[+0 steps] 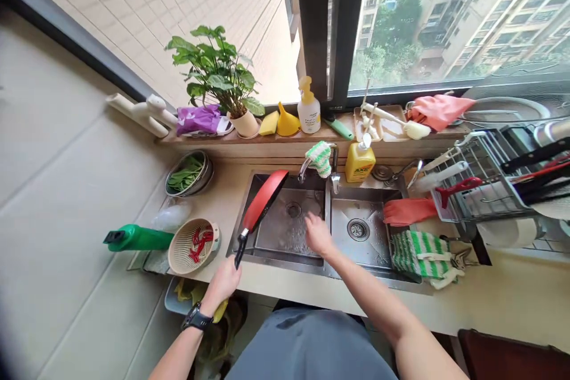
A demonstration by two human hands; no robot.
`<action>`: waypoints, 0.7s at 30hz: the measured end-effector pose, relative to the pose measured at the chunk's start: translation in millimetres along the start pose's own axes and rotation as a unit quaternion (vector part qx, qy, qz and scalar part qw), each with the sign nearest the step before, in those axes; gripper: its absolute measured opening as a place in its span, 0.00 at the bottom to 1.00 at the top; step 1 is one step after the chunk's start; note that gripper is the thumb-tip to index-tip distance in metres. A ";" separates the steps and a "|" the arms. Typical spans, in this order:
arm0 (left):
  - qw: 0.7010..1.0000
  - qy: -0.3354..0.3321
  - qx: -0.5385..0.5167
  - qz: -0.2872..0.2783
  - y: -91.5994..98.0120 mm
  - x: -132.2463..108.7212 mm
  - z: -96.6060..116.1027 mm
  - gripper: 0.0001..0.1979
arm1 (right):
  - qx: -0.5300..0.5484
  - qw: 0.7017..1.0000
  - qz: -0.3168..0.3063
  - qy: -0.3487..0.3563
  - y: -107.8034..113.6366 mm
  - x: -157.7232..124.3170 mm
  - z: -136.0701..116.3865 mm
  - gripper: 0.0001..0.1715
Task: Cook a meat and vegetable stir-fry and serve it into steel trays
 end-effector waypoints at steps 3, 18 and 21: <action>0.996 0.019 0.080 0.031 23.7 -23.7 0.2 0.04 | 0.027 0.998 -0.045 0.023 -25.3 -8.6 -30.2 0.22; 0.989 -0.058 -0.081 0.113 48.4 -37.2 6.0 0.08 | 0.071 0.996 -0.011 0.051 -9.7 -28.9 -63.6 0.49; 0.960 -0.029 -0.277 0.010 11.5 -27.9 -0.4 0.11 | 0.142 0.989 -0.005 0.051 -14.7 -40.5 -78.8 0.34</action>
Point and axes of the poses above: each hand's wrist, its own x-axis towards the middle knuckle, its own y-axis out of the back of the hand, z = x × y, the point moved 10 cm from there along x, towards the middle knuckle, and after that the axes turned 4 degrees about -z, right-handed, at the moved point
